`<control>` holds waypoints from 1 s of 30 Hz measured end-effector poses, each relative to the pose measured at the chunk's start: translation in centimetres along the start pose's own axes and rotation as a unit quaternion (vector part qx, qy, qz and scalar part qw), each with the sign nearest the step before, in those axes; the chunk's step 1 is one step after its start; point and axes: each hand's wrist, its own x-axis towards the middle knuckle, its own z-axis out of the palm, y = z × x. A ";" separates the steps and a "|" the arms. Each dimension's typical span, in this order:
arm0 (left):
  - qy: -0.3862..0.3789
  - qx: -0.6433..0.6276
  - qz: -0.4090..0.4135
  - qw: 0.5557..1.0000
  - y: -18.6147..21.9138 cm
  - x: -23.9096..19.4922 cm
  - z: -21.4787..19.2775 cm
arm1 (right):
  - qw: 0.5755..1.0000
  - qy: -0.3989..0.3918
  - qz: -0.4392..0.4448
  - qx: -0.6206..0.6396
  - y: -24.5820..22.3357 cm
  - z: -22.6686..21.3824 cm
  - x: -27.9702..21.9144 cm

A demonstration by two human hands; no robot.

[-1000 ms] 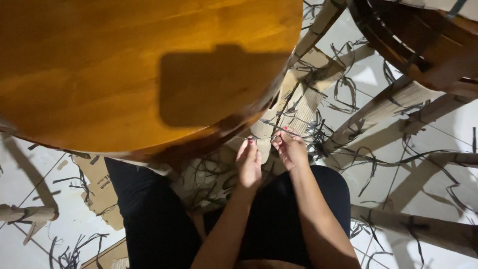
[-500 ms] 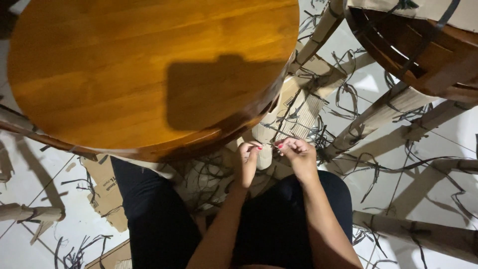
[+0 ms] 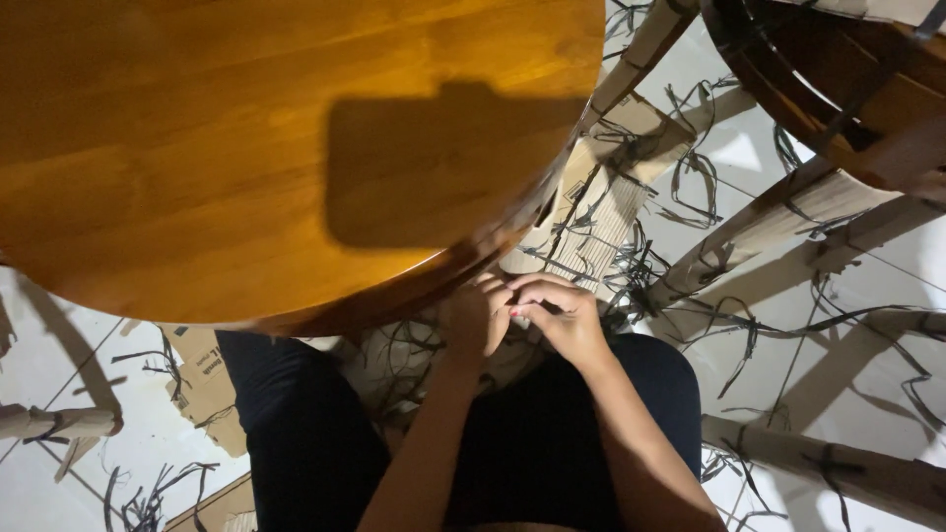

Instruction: The person sits on the floor and repairs a round wooden chair by hand. They repeatedly pull, adjust, and tuck a beige fabric or webbing into the underside of the chair seat, working around the perimeter to secure the material.

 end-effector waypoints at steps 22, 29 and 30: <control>0.056 -0.326 -0.193 0.924 0.6 -0.5 1.3 | 0.980 0.021 0.011 -0.198 2.6 -0.3 -2.1; 0.011 -0.143 -0.200 0.969 -1.1 -0.9 2.9 | 0.963 -0.004 -0.018 -0.271 4.6 0.4 -3.4; 0.010 -0.143 -0.200 0.969 -0.9 -1.0 2.5 | 0.962 -0.004 -0.017 -0.271 5.1 0.3 -3.9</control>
